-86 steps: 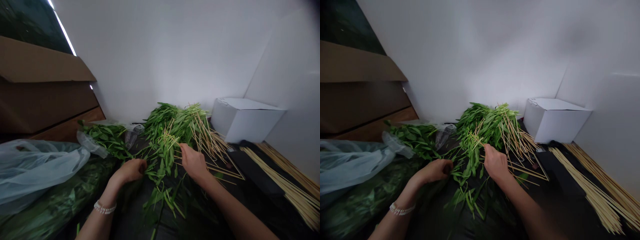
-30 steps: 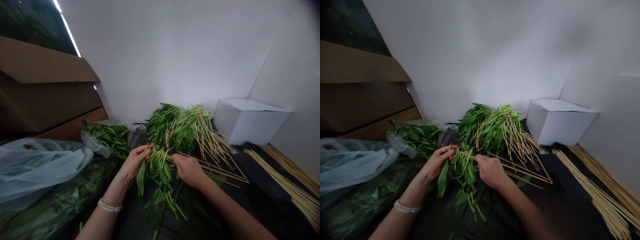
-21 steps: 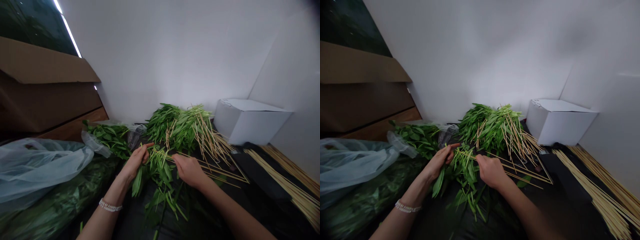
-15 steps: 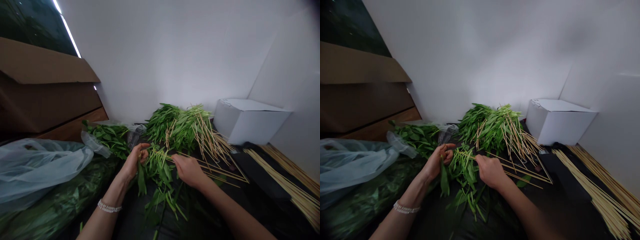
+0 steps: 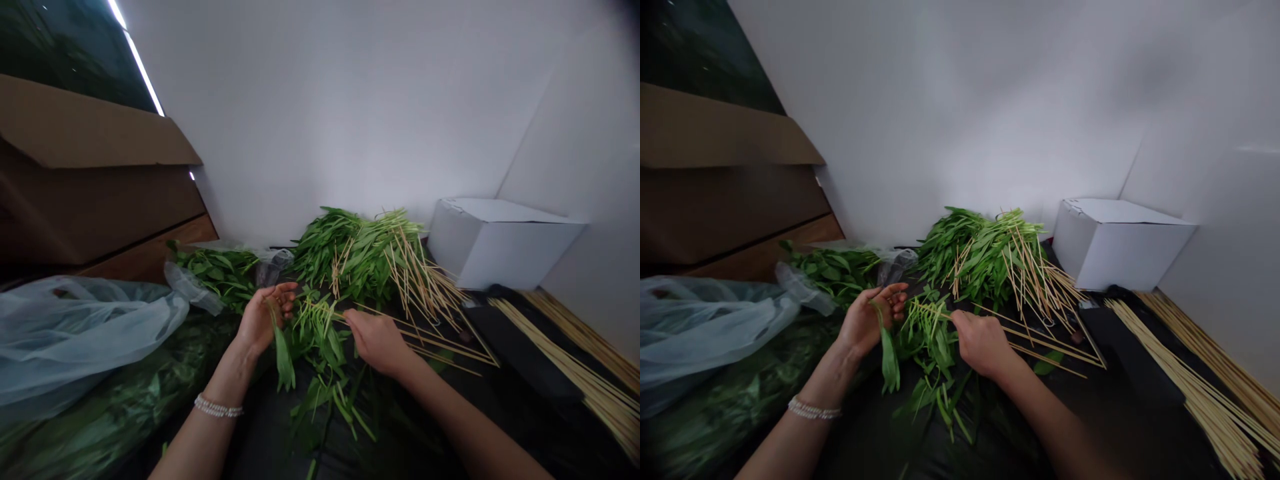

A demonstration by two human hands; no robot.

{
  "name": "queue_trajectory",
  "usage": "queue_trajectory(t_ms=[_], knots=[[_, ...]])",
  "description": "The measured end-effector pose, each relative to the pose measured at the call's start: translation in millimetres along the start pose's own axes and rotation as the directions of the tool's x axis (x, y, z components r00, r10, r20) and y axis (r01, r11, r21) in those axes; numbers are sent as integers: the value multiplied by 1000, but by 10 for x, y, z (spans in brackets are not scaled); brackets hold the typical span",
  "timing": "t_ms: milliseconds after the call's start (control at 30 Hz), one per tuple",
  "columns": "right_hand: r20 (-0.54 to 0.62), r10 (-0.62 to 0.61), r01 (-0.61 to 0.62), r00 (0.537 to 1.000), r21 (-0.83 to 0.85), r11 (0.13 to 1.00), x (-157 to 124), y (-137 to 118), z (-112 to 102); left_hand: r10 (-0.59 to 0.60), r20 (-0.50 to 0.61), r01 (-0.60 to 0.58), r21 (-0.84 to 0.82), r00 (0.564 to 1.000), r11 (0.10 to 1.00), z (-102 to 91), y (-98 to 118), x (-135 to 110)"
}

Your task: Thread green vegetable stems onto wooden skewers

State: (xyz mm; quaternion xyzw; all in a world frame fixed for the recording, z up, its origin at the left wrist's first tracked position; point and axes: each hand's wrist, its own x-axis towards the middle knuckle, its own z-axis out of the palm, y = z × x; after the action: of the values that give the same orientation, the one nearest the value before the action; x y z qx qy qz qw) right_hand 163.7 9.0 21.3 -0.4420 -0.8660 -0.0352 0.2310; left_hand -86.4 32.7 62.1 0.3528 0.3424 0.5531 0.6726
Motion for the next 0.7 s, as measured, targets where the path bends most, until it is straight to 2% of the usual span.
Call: queue_trajectory(t_ms=[167, 333, 400, 433, 533, 567, 633, 700], knots=[[8, 0, 0, 1000, -6, 1000, 1, -3, -5, 29, -170, 6, 205, 985, 979, -6, -85, 64], [10, 8, -8, 1000, -21, 1000, -1, 15, 7, 58, -145, -9, 320, 988, 947, -46, -150, 95], [11, 14, -14, 1000, -25, 1000, 0, 18, 3, 129, -127, -53, 479, 983, 876, -96, -129, 90], [13, 17, -16, 1000, -26, 1000, 1, 18, -1, 182, -124, -78, 579, 975, 811, -133, -108, 88], [24, 20, -19, 1000, -30, 999, 6, 12, -17, 379, -152, -106, 808, 913, 580, -273, -27, 88], [30, 19, -18, 999, -33, 999, 8, 10, -20, 410, -165, -96, 832, 897, 546, -319, 2, 89], [40, 17, -16, 999, -40, 999, 10, 6, -22, 351, -190, -55, 810, 917, 584, -385, 53, 88], [47, 19, -17, 999, -46, 999, 10, 7, -18, 199, -185, -1, 729, 963, 684, -404, 93, 79]])
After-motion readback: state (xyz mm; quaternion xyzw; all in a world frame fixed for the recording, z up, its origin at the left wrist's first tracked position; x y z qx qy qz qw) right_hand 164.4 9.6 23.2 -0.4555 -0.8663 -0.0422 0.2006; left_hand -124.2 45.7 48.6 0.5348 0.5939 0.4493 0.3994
